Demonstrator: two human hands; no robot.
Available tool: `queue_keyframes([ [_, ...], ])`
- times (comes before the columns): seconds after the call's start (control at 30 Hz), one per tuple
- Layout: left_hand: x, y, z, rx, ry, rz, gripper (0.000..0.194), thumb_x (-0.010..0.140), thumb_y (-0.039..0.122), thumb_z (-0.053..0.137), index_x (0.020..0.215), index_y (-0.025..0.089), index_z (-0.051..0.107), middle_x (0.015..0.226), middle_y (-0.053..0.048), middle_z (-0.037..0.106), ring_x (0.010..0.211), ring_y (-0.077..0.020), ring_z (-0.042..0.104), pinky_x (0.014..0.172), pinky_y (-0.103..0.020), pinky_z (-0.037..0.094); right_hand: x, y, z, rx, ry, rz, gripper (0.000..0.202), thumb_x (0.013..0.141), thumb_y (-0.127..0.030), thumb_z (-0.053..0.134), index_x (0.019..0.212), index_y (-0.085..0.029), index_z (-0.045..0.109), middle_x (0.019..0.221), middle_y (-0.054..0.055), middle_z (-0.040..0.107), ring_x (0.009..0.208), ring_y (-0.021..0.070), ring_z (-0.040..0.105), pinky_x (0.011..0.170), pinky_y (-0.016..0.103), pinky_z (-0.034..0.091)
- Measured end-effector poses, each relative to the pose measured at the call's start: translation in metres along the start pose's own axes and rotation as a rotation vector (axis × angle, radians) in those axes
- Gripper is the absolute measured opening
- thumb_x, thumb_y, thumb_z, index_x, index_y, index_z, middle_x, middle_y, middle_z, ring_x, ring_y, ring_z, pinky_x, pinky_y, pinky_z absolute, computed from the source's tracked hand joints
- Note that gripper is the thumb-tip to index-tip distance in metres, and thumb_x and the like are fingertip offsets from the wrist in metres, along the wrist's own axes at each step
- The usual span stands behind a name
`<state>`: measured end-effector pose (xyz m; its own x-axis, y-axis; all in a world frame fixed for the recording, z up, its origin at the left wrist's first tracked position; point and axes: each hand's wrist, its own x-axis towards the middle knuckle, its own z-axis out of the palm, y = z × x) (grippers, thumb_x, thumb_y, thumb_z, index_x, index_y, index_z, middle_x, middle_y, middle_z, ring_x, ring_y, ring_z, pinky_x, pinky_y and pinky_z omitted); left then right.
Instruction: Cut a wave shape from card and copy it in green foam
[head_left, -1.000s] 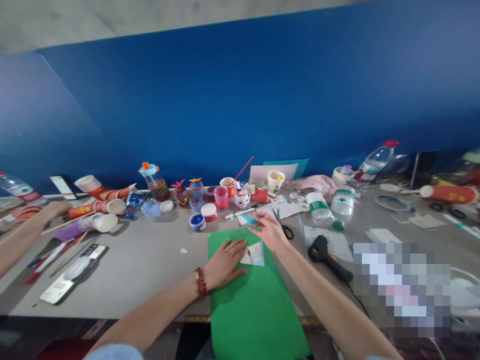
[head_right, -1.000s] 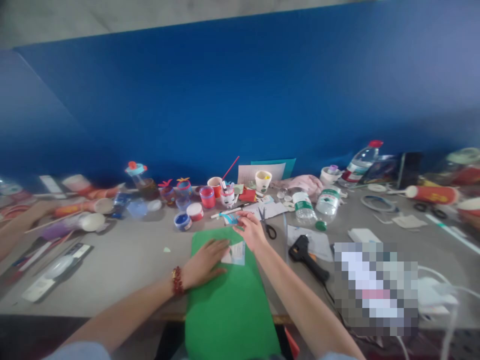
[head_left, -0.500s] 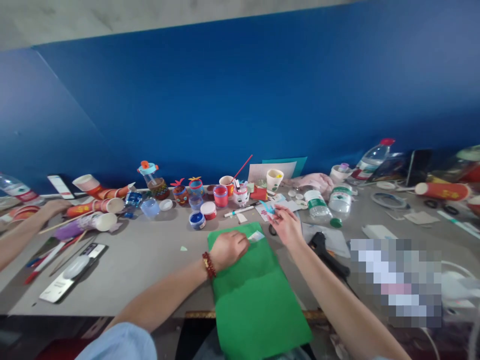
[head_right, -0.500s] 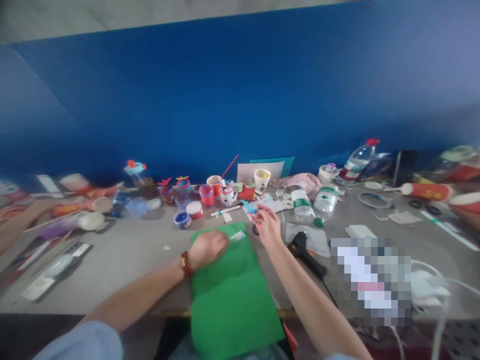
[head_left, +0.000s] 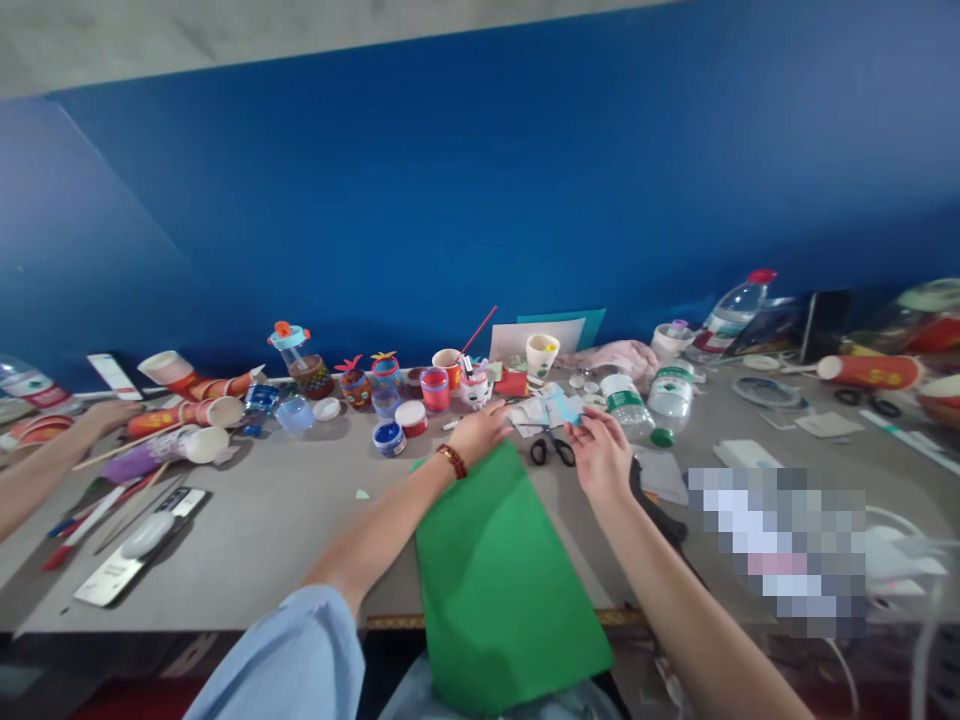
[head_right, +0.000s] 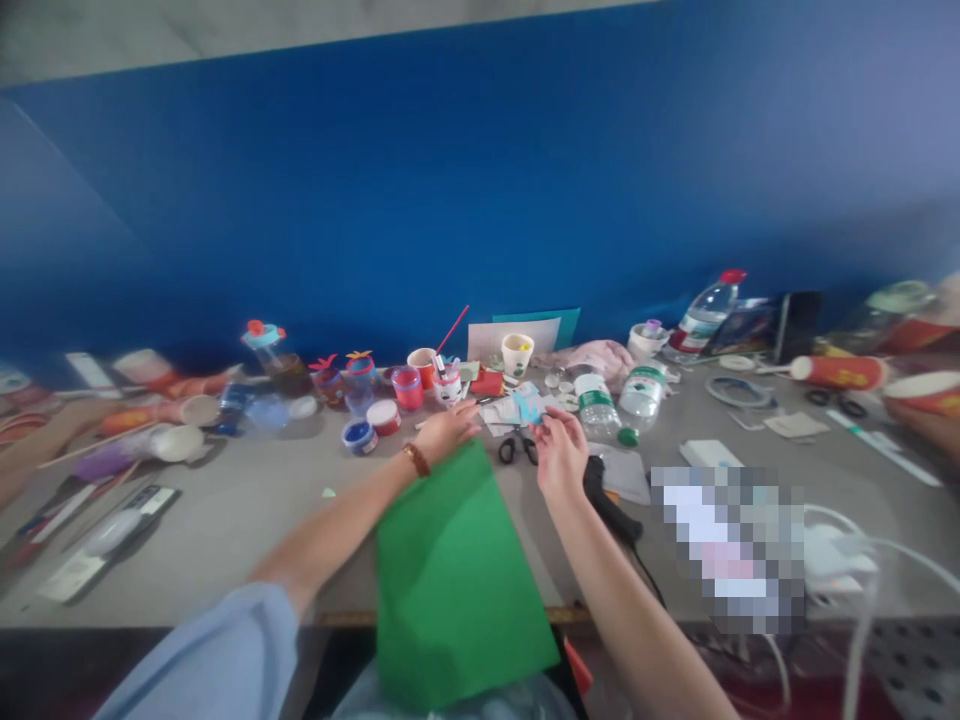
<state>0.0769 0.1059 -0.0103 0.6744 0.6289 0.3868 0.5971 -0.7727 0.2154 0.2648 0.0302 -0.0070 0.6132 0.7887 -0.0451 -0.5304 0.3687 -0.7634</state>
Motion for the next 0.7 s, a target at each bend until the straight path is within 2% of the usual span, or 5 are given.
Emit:
queue_keyframes([
  [0.13, -0.057, 0.022, -0.02, -0.019, -0.09, 0.037, 0.041, 0.091, 0.038, 0.045, 0.123, 0.013, 0.054, 0.13, -0.014, 0.057, 0.12, -0.0229, 0.053, 0.102, -0.039, 0.043, -0.004, 0.006, -0.007, -0.069, -0.002, 0.035, 0.017, 0.059, -0.018, 0.072, 0.075, -0.02, 0.065, 0.051, -0.007, 0.053, 0.049, 0.0075, 0.051, 0.066, 0.029, 0.054],
  [0.27, -0.134, 0.053, -0.054, -0.129, -0.387, 0.371, 0.086, 0.073, 0.067, 0.055, 0.142, 0.022, 0.032, 0.149, -0.014, 0.034, 0.138, -0.0333, 0.027, 0.112, -0.059, 0.015, -0.004, 0.013, -0.008, -0.089, -0.072, 0.057, 0.019, 0.06, -0.021, 0.073, 0.077, -0.02, 0.065, 0.054, -0.006, 0.055, 0.05, 0.0082, 0.051, 0.066, 0.03, 0.053],
  [0.4, -0.193, 0.06, -0.074, -0.131, -0.552, 0.396, 0.094, 0.074, 0.061, 0.059, 0.148, 0.022, 0.016, 0.153, -0.014, 0.024, 0.14, -0.0334, 0.021, 0.112, -0.062, 0.008, -0.005, 0.021, -0.008, -0.1, -0.092, 0.078, 0.018, 0.059, -0.021, 0.074, 0.076, -0.02, 0.066, 0.051, -0.006, 0.053, 0.049, 0.0084, 0.05, 0.062, 0.029, 0.051],
  [0.57, -0.22, 0.067, -0.064, -0.001, -0.429, 0.242, 0.059, 0.088, 0.018, 0.044, 0.144, 0.029, 0.027, 0.149, -0.001, 0.036, 0.138, -0.0212, 0.029, 0.117, -0.049, 0.016, -0.007, 0.027, -0.009, -0.085, -0.097, 0.112, 0.02, 0.058, -0.018, 0.074, 0.076, -0.019, 0.066, 0.049, -0.006, 0.053, 0.049, 0.0072, 0.048, 0.059, 0.025, 0.049],
  [0.7, -0.235, 0.076, -0.06, -0.127, -0.119, 0.085, 0.048, 0.088, 0.017, 0.042, 0.134, 0.029, 0.042, 0.13, 0.0, 0.059, 0.119, -0.017, 0.055, 0.108, -0.036, 0.04, -0.008, 0.025, -0.014, -0.087, -0.087, 0.088, 0.02, 0.058, -0.018, 0.074, 0.076, -0.019, 0.065, 0.048, -0.006, 0.052, 0.048, 0.0071, 0.048, 0.058, 0.025, 0.049],
])
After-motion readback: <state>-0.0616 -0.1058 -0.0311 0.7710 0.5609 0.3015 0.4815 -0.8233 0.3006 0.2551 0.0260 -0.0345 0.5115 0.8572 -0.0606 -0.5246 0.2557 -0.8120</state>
